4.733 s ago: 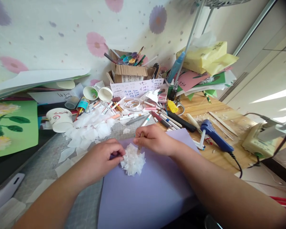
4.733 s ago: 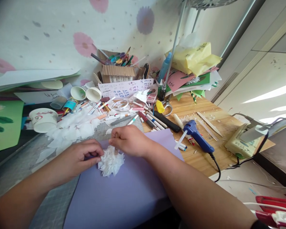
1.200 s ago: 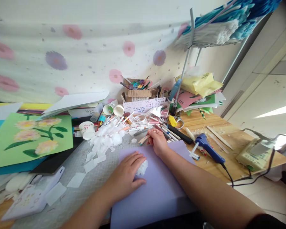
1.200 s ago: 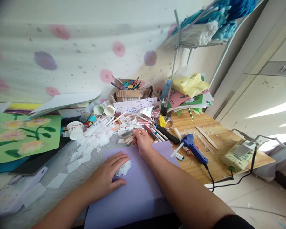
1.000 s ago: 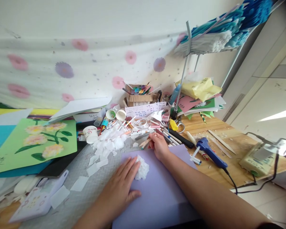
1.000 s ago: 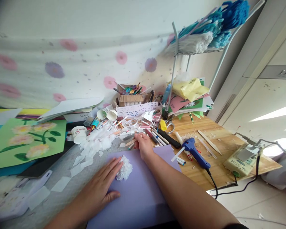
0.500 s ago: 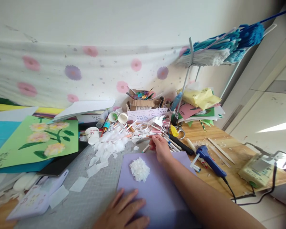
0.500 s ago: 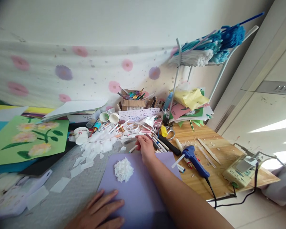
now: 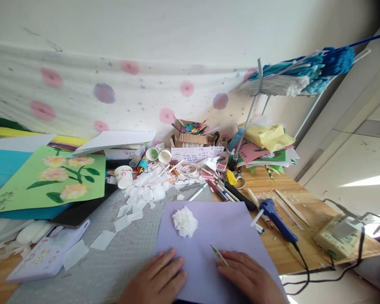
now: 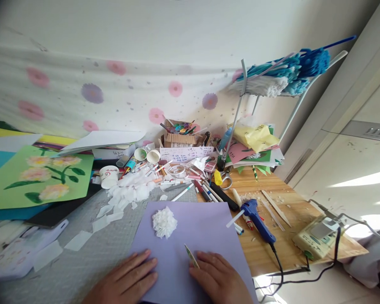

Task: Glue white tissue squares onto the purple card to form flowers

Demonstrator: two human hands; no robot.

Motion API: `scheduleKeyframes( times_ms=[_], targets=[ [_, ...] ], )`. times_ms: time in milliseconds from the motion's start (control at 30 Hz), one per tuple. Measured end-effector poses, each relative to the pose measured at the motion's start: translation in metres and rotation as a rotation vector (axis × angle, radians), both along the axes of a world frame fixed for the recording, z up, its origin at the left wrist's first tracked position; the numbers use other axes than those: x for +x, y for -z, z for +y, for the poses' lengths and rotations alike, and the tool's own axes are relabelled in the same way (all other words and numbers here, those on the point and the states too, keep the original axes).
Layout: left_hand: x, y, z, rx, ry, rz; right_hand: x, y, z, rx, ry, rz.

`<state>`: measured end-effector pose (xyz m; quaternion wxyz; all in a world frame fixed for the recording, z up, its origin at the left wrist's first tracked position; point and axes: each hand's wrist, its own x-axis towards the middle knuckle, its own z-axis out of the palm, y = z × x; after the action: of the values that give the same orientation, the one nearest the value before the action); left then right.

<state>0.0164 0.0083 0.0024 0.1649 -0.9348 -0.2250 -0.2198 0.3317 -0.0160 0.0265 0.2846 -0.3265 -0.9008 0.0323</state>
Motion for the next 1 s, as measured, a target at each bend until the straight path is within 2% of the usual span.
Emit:
scheduleKeyframes(
  times_ms=[100,200,300,400,500,600,700,867,933,1000],
  targets=[
    [0.003,-0.002,-0.004,-0.026,-0.082,-0.055,0.002,0.003,0.005,0.043,0.002,-0.071],
    [0.005,-0.010,-0.007,-0.116,-0.187,-0.073,-0.006,-0.011,0.011,-0.015,0.035,-0.129],
    [0.002,-0.020,-0.002,-0.129,-0.236,0.013,-0.014,-0.019,0.014,-0.095,0.124,-0.113],
    [-0.002,-0.029,0.010,-0.097,-0.146,0.088,-0.017,-0.015,0.014,-0.118,0.147,-0.091],
    [-0.002,-0.031,0.018,-0.098,-0.039,0.079,-0.018,-0.007,0.012,-0.111,0.150,-0.085],
    [0.001,-0.025,0.017,-0.170,-0.110,0.037,-0.017,-0.010,0.012,-0.121,0.146,-0.085],
    [0.003,-0.024,0.014,-0.211,-0.190,0.048,-0.018,-0.022,0.017,-0.190,0.157,-0.112],
    [0.000,-0.040,0.018,-0.162,-0.079,0.124,-0.031,-0.035,0.034,-0.303,0.371,-0.163],
    [-0.001,-0.044,0.018,-0.166,-0.063,0.097,-0.035,-0.034,0.036,-0.273,0.418,-0.138],
    [-0.001,-0.042,0.017,-0.197,-0.064,0.044,-0.034,-0.032,0.033,-0.178,0.395,-0.057]
  ],
)
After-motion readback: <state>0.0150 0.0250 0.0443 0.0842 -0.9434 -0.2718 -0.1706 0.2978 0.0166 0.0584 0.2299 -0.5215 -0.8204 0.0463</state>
